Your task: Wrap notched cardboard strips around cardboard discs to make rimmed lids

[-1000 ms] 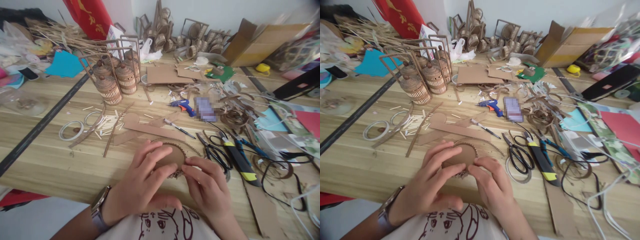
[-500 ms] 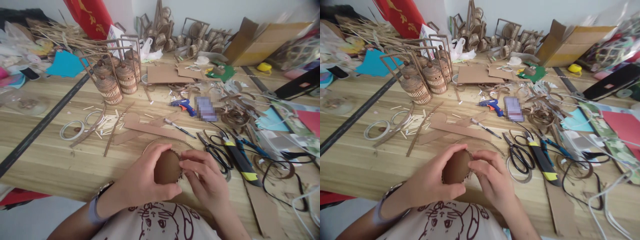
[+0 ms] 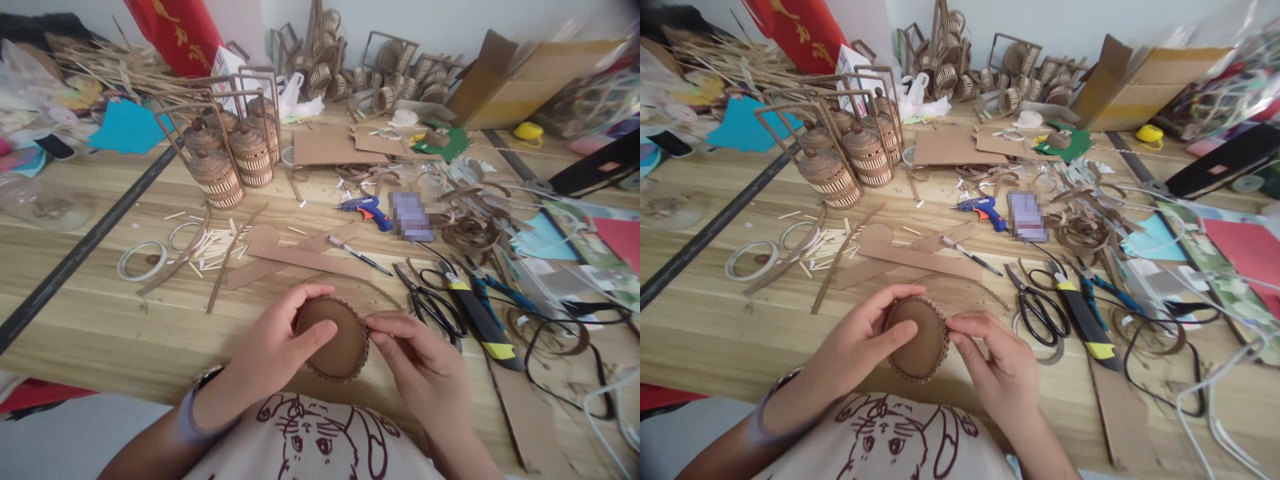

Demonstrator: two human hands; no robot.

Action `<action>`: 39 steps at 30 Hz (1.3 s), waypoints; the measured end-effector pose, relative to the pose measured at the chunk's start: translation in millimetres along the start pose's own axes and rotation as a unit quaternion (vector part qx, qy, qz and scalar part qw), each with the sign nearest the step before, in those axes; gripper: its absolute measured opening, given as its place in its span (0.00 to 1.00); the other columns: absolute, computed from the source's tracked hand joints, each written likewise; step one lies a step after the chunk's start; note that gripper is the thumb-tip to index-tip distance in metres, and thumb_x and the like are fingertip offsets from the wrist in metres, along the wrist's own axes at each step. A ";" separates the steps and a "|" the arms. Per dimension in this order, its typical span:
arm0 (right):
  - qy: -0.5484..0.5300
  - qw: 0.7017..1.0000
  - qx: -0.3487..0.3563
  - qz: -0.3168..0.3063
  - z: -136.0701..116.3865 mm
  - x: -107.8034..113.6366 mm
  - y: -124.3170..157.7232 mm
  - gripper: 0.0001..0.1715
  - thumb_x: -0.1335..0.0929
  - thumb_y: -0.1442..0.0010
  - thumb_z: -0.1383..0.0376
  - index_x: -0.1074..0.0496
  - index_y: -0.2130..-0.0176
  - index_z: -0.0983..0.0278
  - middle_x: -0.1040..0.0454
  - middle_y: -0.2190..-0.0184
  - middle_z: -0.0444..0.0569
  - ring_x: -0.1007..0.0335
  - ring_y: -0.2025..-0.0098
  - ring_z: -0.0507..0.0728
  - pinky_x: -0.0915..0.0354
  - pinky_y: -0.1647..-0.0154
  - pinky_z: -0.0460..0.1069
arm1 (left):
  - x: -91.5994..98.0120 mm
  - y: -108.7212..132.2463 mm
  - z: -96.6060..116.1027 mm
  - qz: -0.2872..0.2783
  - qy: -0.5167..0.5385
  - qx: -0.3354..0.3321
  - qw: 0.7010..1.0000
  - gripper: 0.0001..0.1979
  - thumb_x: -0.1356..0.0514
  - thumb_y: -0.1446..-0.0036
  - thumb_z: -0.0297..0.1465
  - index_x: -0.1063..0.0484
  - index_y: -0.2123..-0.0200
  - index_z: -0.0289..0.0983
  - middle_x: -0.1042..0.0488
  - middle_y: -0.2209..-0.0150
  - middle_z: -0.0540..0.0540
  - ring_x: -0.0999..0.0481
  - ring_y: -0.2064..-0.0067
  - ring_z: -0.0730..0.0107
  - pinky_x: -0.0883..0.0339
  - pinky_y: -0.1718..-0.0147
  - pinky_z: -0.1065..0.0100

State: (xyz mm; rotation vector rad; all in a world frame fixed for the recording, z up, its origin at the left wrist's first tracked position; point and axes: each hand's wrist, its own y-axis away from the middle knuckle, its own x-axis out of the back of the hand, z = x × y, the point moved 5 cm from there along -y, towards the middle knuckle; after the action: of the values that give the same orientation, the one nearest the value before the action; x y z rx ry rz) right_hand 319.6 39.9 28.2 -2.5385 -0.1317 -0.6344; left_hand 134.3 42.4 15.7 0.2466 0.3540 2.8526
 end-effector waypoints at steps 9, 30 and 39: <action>-0.046 0.997 -0.067 0.008 0.8 -2.8 -1.0 0.05 0.30 0.39 0.67 0.23 0.63 0.58 0.18 0.70 0.45 0.21 0.69 0.53 0.26 0.68 0.45 | -2.1 -0.2 0.4 -0.018 0.074 0.039 0.996 0.19 0.37 0.42 0.35 0.30 0.47 0.46 0.24 0.58 0.51 0.25 0.62 0.67 0.32 0.65 0.69; 0.030 0.985 0.166 -0.035 -25.2 13.0 -12.8 0.24 0.35 0.47 0.82 0.28 0.58 0.56 0.19 0.66 0.44 0.23 0.64 0.56 0.27 0.66 0.51 | -6.0 0.4 -5.3 -0.103 0.309 -0.032 0.945 0.38 0.29 0.52 0.46 0.36 0.40 0.43 0.29 0.45 0.41 0.27 0.46 0.55 0.32 0.48 0.58; 0.009 0.999 0.025 -0.025 2.7 3.2 -7.2 0.17 0.35 0.38 0.74 0.27 0.54 0.55 0.20 0.57 0.47 0.22 0.56 0.56 0.26 0.58 0.51 | 0.8 -6.0 -11.8 0.018 0.190 0.030 0.981 0.14 0.35 0.48 0.30 0.37 0.61 0.41 0.29 0.56 0.50 0.29 0.66 0.73 0.34 0.70 0.72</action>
State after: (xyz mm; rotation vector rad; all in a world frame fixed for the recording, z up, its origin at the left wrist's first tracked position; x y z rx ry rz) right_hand 322.0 47.3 31.0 -2.4869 -0.2029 -0.6660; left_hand 132.7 45.7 3.0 -0.2899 0.5112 2.9177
